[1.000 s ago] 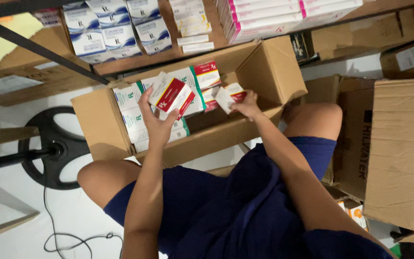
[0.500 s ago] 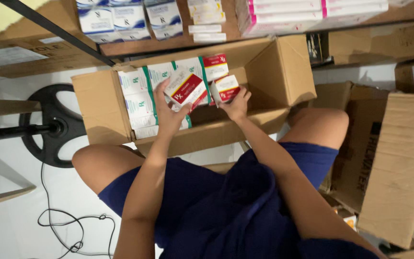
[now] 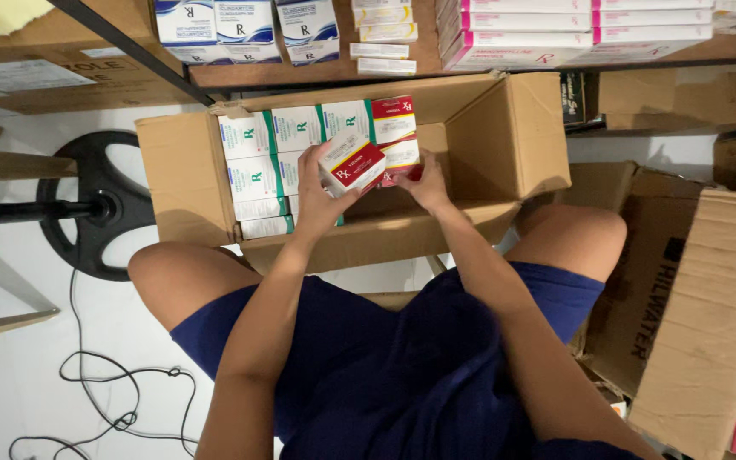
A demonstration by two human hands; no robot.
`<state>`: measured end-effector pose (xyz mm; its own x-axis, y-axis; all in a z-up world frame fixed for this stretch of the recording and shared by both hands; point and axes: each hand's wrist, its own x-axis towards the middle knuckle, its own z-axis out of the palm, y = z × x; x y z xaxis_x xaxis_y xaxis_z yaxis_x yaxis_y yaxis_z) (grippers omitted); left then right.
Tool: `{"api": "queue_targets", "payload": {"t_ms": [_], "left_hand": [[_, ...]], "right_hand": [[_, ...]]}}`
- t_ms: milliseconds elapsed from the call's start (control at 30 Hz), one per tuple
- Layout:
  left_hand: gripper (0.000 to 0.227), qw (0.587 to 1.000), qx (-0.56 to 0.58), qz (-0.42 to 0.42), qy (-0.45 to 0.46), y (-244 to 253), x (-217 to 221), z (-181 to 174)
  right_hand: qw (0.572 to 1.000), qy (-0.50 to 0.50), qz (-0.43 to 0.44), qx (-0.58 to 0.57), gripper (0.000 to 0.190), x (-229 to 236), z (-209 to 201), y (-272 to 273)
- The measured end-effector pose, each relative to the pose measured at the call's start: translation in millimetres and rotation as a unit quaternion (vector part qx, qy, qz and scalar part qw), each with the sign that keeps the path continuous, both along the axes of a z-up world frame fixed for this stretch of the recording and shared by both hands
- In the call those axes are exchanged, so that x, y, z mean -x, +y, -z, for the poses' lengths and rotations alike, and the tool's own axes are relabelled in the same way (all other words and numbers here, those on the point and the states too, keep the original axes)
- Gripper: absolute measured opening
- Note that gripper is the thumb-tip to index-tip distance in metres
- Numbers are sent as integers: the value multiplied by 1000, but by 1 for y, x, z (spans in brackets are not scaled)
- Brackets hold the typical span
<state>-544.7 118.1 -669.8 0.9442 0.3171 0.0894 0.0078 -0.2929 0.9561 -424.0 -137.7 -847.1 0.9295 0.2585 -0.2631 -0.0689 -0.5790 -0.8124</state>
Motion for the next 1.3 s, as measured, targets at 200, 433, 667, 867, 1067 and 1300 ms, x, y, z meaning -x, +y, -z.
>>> {"api": "queue_targets", "payload": {"t_ms": [200,433,667,867,1067,1300], "left_hand": [[92,999,23,32,-5,2,3,1],[98,985,-49,158,-52,-24,-35,-6],[121,921,-282,221,154,-65,-71,34],[115,850,-423,277,150,-74,-82,99],[99,841,-476,244,77,-61,-84,128],[100,832,-457,293,114,-55,-95,105]], "right_hand": [[995,-98,-12,30,79,-3,-56,5],[876,361,-80,-309,72,-26,-169,9],[955,135,-73,-253,89,-63,-165,-70],[962,250,88,66,85,-83,-106,-99],[923,320,29,212,63,-79,4,-95],[862,464,3,202,55,-60,134,-61]]}}
